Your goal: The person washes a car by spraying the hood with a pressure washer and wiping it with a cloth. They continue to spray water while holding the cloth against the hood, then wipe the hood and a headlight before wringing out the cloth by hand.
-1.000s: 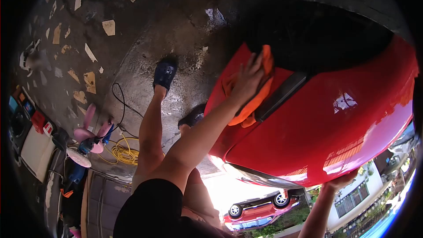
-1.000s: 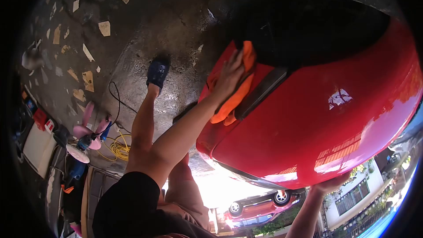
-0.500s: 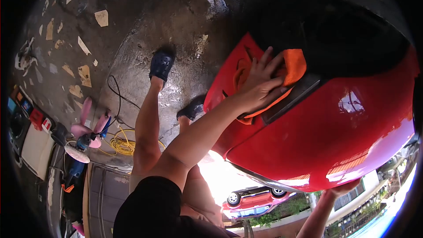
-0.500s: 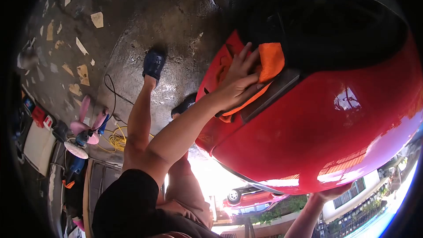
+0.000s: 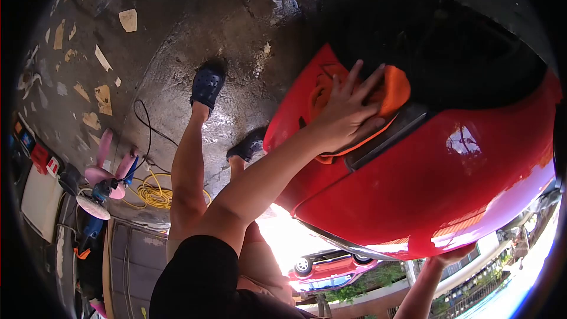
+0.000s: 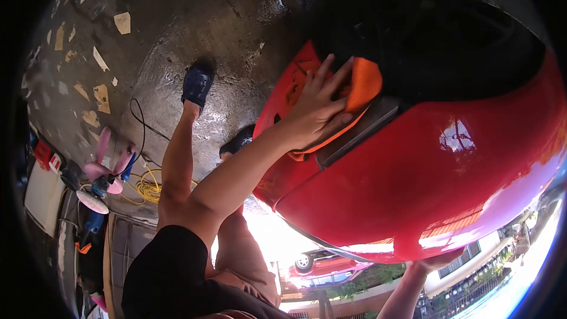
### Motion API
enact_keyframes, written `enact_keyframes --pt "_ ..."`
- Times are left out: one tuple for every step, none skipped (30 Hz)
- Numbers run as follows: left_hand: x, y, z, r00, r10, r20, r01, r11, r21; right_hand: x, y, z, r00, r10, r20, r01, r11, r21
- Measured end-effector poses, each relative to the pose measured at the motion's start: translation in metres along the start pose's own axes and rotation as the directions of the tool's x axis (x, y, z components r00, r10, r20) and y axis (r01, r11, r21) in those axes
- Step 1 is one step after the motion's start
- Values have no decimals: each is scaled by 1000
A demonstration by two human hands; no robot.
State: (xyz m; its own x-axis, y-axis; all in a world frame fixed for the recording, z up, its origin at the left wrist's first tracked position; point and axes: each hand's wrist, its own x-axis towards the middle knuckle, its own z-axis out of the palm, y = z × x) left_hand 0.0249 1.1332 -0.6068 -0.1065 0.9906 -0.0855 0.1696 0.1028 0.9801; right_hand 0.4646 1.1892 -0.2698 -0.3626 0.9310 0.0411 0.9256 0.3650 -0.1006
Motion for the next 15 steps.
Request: enact_keyframes --pt "-16 -4 5 999 -51 13 51 998 29 1 2 -1 1000 -4 -2 4 1000 -3" --pt "-38 -16 17 994 -103 21 101 993 65 0 4 -2 1000 -16 -8 16 999 33" --pt "-52 -32 26 988 -153 28 149 983 106 1 7 3 1000 -25 -19 26 997 73" --pt "-57 -46 28 972 -231 31 231 973 19 0 2 6 1000 8 -26 -6 997 80" --pt "-55 -62 27 960 -276 45 276 961 0 1 -4 9 999 42 -33 -38 995 88" --pt "-46 -84 28 943 -328 61 330 944 -25 0 -9 12 996 75 -40 -71 993 96" --pt "-36 -110 34 923 -376 81 381 923 -54 -1 -9 10 995 87 -46 -83 994 75" --pt "-28 -159 61 937 -349 10 348 930 -118 -1 -10 9 994 98 -52 -96 994 53" --pt "-17 -213 85 946 -316 -67 300 937 -177 1 -9 13 996 59 -66 -56 997 46" --pt "0 -252 88 944 -329 -34 319 933 -164 2 -10 15 998 7 -66 -5 1000 28" --pt "14 -290 89 938 -348 2 344 926 -154 3 -9 16 997 -48 -63 49 999 3" --pt "21 -322 93 927 -373 45 375 915 -147 3 -10 17 993 -99 -59 98 995 -22" --pt "17 -338 102 910 -404 92 413 899 -142 4 -7 14 988 -150 -42 146 987 -74" --pt "14 -348 106 890 -433 139 450 883 -133 5 -3 12 980 -199 -25 195 973 -123" --pt "15 -358 107 876 -448 178 471 874 -117 1 7 8 980 -195 -36 190 975 -118"
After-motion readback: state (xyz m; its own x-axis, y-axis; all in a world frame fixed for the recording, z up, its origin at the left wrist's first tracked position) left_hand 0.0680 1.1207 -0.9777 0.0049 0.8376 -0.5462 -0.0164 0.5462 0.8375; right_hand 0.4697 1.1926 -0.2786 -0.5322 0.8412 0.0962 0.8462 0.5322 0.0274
